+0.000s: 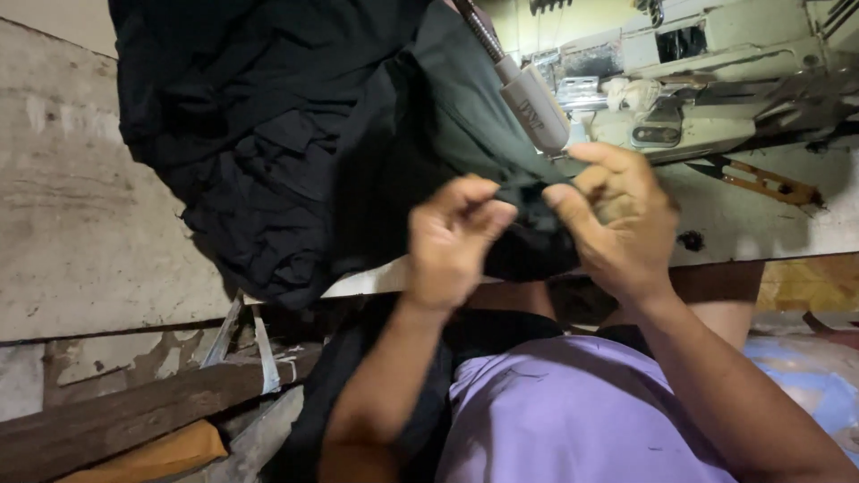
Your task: A worker uses a handheld electric thread trimmer to finish the edges of black fabric pieces at a sewing workstation.
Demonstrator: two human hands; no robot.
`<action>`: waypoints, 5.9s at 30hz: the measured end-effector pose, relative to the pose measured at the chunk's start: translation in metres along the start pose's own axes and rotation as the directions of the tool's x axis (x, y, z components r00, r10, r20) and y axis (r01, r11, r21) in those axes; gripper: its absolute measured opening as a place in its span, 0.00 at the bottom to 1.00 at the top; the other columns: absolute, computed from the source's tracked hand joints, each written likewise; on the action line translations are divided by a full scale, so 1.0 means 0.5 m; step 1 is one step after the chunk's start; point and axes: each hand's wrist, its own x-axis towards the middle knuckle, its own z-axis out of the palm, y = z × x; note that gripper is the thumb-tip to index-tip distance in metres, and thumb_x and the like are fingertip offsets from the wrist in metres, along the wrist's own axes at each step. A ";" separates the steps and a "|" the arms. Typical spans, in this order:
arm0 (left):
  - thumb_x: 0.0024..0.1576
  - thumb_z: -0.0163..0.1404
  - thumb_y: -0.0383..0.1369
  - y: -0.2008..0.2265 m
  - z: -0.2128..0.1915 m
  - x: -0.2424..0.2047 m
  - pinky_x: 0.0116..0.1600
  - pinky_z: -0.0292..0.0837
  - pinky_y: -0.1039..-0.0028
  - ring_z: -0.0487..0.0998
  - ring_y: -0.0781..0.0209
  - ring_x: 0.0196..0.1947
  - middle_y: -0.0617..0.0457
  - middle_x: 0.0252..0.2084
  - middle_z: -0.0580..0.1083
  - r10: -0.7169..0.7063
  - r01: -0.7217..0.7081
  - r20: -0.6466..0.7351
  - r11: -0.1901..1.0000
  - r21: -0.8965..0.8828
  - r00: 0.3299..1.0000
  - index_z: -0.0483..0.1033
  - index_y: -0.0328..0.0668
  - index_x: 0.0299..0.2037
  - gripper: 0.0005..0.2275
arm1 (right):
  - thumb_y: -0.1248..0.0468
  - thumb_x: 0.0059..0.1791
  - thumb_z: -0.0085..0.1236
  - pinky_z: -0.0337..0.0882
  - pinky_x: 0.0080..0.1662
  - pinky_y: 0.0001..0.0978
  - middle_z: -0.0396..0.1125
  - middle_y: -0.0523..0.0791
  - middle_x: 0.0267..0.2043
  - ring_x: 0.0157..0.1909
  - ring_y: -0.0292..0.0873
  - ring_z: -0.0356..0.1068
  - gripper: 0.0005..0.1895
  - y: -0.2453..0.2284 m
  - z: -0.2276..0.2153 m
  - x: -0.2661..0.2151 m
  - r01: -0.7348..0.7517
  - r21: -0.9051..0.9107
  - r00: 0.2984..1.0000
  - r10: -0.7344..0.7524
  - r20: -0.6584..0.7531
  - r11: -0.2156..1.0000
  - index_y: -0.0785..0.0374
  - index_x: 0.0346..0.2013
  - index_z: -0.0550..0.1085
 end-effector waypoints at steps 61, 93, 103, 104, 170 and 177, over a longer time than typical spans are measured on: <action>0.51 0.38 0.33 0.137 0.007 0.175 0.32 0.61 0.75 0.69 0.62 0.23 0.55 0.23 0.68 0.095 -0.338 0.355 0.599 0.726 0.930 0.66 0.41 0.26 0.06 | 0.64 0.42 0.49 0.59 0.33 0.20 0.63 0.37 0.25 0.29 0.29 0.59 0.06 0.003 -0.013 0.002 -0.183 -0.115 0.943 0.208 0.261 0.976 0.64 0.24 0.71; 0.31 0.52 0.32 -0.105 -0.038 0.361 0.33 0.64 0.62 0.66 0.42 0.29 0.44 0.24 0.65 0.052 -0.615 0.617 -0.044 0.787 0.785 0.62 0.42 0.12 0.09 | 0.59 0.45 0.41 0.41 0.27 0.23 0.37 0.34 0.18 0.23 0.30 0.38 0.20 0.037 0.035 0.009 -0.252 -0.034 0.966 0.254 0.050 0.967 0.53 0.14 0.45; 0.36 0.45 0.24 -0.020 -0.010 0.305 0.28 0.62 0.65 0.67 0.48 0.25 0.48 0.19 0.65 0.263 -0.469 0.405 0.263 0.843 0.876 0.55 0.39 0.11 0.09 | 0.58 0.47 0.39 0.42 0.27 0.23 0.39 0.33 0.18 0.23 0.29 0.39 0.20 0.035 0.041 0.014 -0.178 -0.044 0.983 0.179 0.030 0.983 0.53 0.14 0.46; 0.38 0.47 0.25 0.009 -0.006 0.282 0.37 0.61 0.66 0.67 0.49 0.33 0.48 0.28 0.64 0.313 -0.484 0.388 0.341 0.806 0.867 0.60 0.40 0.22 0.07 | 0.58 0.47 0.40 0.42 0.26 0.23 0.39 0.33 0.17 0.22 0.29 0.39 0.20 0.037 0.039 0.015 -0.181 -0.052 0.982 0.183 0.038 0.982 0.53 0.13 0.47; 0.54 0.38 0.29 0.274 -0.084 0.022 0.38 0.61 0.68 0.65 0.55 0.26 0.50 0.24 0.66 0.224 -0.609 0.603 0.551 0.570 0.766 0.64 0.33 0.24 0.08 | 0.69 0.42 0.49 0.69 0.38 0.29 0.65 0.51 0.32 0.34 0.44 0.67 0.07 -0.025 0.018 -0.017 -0.334 0.656 0.942 0.255 0.216 0.677 0.68 0.33 0.64; 0.54 0.40 0.28 0.232 -0.086 0.037 0.30 0.58 0.71 0.61 0.59 0.23 0.53 0.24 0.62 0.264 -0.618 0.559 0.348 0.705 0.786 0.66 0.38 0.26 0.06 | 0.68 0.44 0.47 0.68 0.37 0.27 0.65 0.51 0.28 0.29 0.42 0.67 0.06 -0.018 0.012 -0.021 -0.354 0.693 0.934 0.279 0.224 0.628 0.69 0.33 0.64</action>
